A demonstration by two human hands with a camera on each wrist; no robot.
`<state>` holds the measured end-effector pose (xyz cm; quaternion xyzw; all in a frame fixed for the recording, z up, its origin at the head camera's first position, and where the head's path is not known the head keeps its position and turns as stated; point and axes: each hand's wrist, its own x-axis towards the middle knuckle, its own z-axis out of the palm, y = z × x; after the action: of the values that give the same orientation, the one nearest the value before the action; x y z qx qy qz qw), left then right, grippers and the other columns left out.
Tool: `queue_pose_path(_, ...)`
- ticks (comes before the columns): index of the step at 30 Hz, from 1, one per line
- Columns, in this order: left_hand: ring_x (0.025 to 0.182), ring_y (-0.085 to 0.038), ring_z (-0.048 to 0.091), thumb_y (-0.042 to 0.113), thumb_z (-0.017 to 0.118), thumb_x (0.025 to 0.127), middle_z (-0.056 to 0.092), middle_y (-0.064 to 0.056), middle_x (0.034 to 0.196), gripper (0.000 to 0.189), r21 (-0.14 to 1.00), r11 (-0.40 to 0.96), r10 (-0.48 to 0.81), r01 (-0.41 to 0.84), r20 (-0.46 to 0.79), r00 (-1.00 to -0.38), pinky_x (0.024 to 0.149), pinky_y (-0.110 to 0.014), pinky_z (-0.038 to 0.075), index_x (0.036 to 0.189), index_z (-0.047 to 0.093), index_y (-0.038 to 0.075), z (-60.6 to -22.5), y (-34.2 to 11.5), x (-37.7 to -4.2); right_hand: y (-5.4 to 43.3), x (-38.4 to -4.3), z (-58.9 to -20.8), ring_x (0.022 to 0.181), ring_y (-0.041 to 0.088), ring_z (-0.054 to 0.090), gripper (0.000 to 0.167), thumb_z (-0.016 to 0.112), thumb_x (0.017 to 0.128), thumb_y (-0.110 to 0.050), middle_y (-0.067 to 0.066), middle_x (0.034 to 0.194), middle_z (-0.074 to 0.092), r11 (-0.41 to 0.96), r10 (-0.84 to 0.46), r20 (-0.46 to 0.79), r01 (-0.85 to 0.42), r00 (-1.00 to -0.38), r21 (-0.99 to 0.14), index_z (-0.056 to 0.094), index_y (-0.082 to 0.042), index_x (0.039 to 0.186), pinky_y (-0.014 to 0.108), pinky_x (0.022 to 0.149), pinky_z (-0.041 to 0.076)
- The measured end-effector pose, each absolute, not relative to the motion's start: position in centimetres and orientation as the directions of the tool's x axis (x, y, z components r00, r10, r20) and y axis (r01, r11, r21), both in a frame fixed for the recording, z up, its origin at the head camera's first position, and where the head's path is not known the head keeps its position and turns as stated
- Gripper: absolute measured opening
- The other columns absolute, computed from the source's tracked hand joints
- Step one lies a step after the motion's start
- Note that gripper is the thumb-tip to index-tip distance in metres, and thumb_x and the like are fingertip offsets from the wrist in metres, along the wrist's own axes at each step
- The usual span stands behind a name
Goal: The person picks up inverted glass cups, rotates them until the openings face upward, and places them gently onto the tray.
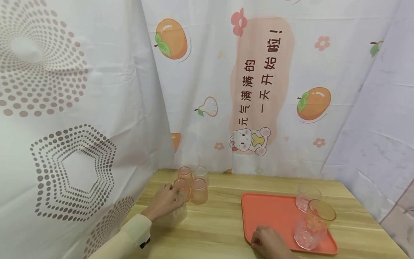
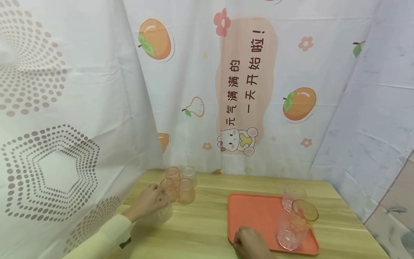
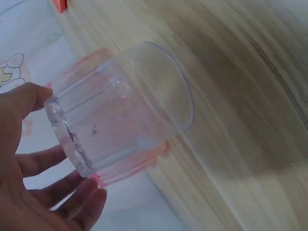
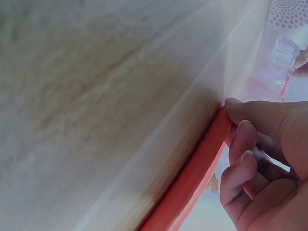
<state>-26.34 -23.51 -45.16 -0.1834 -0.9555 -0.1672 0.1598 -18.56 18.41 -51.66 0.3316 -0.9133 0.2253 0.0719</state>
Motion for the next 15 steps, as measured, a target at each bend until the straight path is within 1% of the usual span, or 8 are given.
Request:
queue_pose_path(3, 0.088, -0.022, 0.059, 0.028, 0.077, 0.089, 0.064, -0.003, 0.097, 0.023, 0.291, 0.865, 0.303, 0.409, 0.347, -0.888, 0.076, -0.041, 0.049, 0.105, 0.071, 0.014, -45.64, -23.92, -26.41, 18.42, -18.57, -51.68, 0.064, -0.006, 0.04, 0.021, 0.088, 0.078, -0.012, -0.021, 0.073, 0.046, 0.676, -0.575, 0.284, -0.641, -0.767, -0.363, 0.07, -0.023, 0.074, 0.021, 0.054, 0.037)
queue_pose_path(6, 0.086, -0.019, 0.06, 0.027, 0.083, 0.085, 0.065, -0.002, 0.097, 0.027, 0.299, 0.851, 0.321, 0.432, 0.355, -0.878, 0.073, -0.039, 0.05, 0.104, 0.072, 0.011, -46.04, -24.19, -26.6, 18.36, -18.58, -51.69, 0.064, -0.006, 0.041, 0.02, 0.088, 0.078, -0.013, -0.022, 0.073, 0.047, 0.677, -0.573, 0.285, -0.64, -0.769, -0.365, 0.071, -0.022, 0.074, 0.021, 0.054, 0.038)
queue_pose_path(10, 0.086, -0.021, 0.059, 0.028, 0.087, 0.082, 0.064, -0.002, 0.093, 0.028, 0.279, 0.845, 0.338, 0.456, 0.381, -0.86, 0.074, -0.041, 0.049, 0.098, 0.072, 0.01, -46.21, -24.25, -26.75, 18.25, -18.61, -51.65, 0.065, -0.006, 0.041, 0.02, 0.088, 0.078, -0.012, -0.022, 0.073, 0.047, 0.68, -0.569, 0.285, -0.636, -0.771, -0.364, 0.071, -0.022, 0.074, 0.021, 0.054, 0.038)
queue_pose_path(15, 0.086, -0.024, 0.059, 0.027, 0.089, 0.08, 0.064, -0.001, 0.09, 0.028, 0.261, 0.849, 0.339, 0.459, 0.397, -0.853, 0.075, -0.044, 0.049, 0.096, 0.073, 0.011, -46.31, -24.03, -26.9, 18.33, -18.68, -51.67, 0.064, -0.006, 0.041, 0.02, 0.088, 0.078, -0.012, -0.022, 0.072, 0.047, 0.685, -0.563, 0.268, -0.623, -0.782, -0.378, 0.071, -0.021, 0.073, 0.021, 0.054, 0.038)
